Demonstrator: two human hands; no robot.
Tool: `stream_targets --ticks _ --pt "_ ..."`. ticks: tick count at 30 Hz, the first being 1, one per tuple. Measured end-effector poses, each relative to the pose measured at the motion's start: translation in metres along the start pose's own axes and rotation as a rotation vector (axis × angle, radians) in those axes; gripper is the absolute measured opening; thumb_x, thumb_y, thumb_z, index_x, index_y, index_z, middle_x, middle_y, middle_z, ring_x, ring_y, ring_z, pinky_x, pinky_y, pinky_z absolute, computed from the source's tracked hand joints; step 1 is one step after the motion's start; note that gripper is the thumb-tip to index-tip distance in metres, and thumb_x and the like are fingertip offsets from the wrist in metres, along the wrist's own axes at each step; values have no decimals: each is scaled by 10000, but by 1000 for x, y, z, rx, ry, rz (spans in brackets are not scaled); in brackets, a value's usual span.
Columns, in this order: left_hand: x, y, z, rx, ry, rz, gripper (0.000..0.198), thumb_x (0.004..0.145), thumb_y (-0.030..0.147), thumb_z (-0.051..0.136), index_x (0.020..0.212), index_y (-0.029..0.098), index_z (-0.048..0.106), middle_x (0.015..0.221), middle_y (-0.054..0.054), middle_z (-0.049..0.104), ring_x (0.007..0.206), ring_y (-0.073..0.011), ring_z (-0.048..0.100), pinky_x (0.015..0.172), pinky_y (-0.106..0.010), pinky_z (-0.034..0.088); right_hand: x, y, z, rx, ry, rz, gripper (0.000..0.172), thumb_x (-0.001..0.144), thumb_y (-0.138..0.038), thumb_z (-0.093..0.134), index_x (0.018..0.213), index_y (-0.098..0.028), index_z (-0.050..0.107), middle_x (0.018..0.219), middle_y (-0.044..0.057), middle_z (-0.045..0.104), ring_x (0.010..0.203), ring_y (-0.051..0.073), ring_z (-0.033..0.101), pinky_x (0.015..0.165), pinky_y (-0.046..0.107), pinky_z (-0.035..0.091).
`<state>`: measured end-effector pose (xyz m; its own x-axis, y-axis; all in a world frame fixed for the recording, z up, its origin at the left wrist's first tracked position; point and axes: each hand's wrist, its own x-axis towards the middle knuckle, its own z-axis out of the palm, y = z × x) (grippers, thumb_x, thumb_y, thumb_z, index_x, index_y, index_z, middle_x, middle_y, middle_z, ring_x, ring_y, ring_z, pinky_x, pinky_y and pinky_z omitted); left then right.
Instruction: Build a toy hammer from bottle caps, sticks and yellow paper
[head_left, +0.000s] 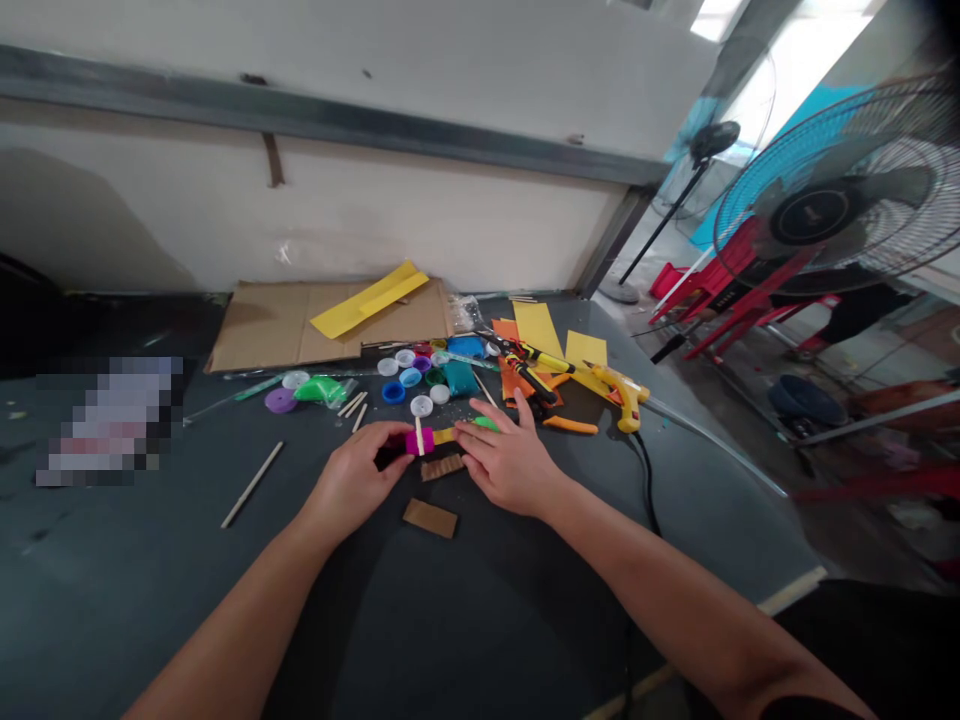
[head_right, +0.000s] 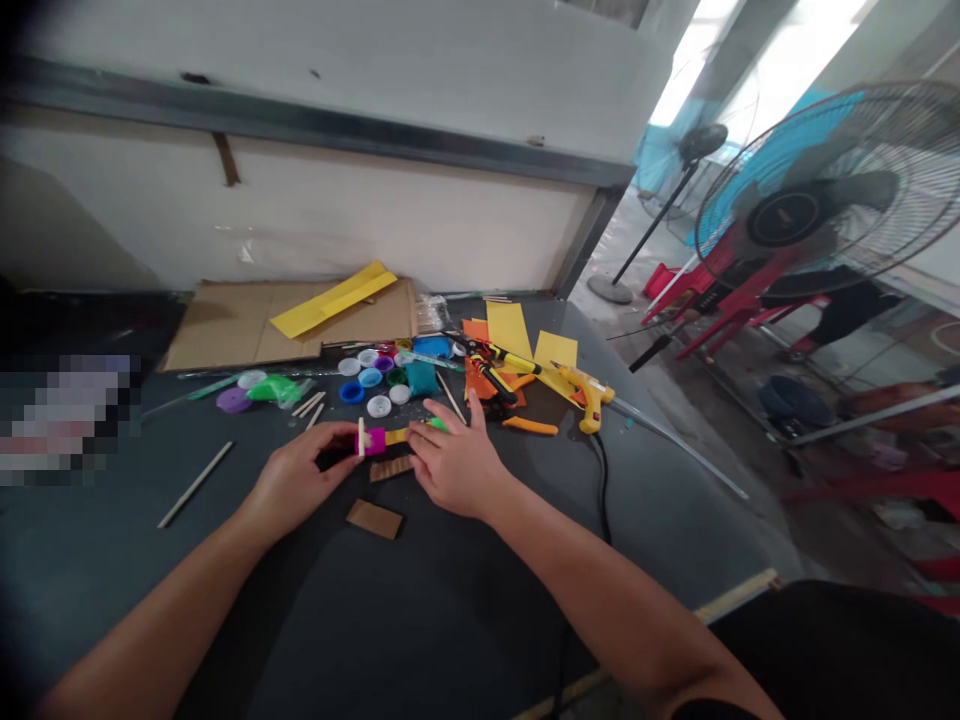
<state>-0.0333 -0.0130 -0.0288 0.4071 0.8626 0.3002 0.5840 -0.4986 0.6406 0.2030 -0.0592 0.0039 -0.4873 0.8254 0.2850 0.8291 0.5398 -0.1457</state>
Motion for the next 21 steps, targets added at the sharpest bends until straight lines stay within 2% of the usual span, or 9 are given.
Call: stream_targets --ticks 4,8,21 --pt "-1 3 0 -18 8 -12 248 814 218 596 1062 220 592 1000 -38 677 875 -179 656 813 -349 533 2 -2 1 -6 10 6 356 958 -322 396 1237 -225 595 1251 34 642 1348 238 369 1126 598 -75" --pt "-2 4 0 -24 14 -16 254 805 196 597 1058 223 593 990 -34 674 876 -177 651 803 -346 535 2 -6 4 -31 21 -11 385 958 -350 399 1277 -215 567 1310 47 598 1352 252 362 1134 593 -28" --pt "-1 3 -1 -36 -11 -44 254 804 196 601 1056 229 596 986 -19 676 878 -167 650 816 -330 526 2 -8 4 -34 -5 8 396 962 -356 383 1279 -201 563 1319 53 591 1356 248 353 1138 585 -26"
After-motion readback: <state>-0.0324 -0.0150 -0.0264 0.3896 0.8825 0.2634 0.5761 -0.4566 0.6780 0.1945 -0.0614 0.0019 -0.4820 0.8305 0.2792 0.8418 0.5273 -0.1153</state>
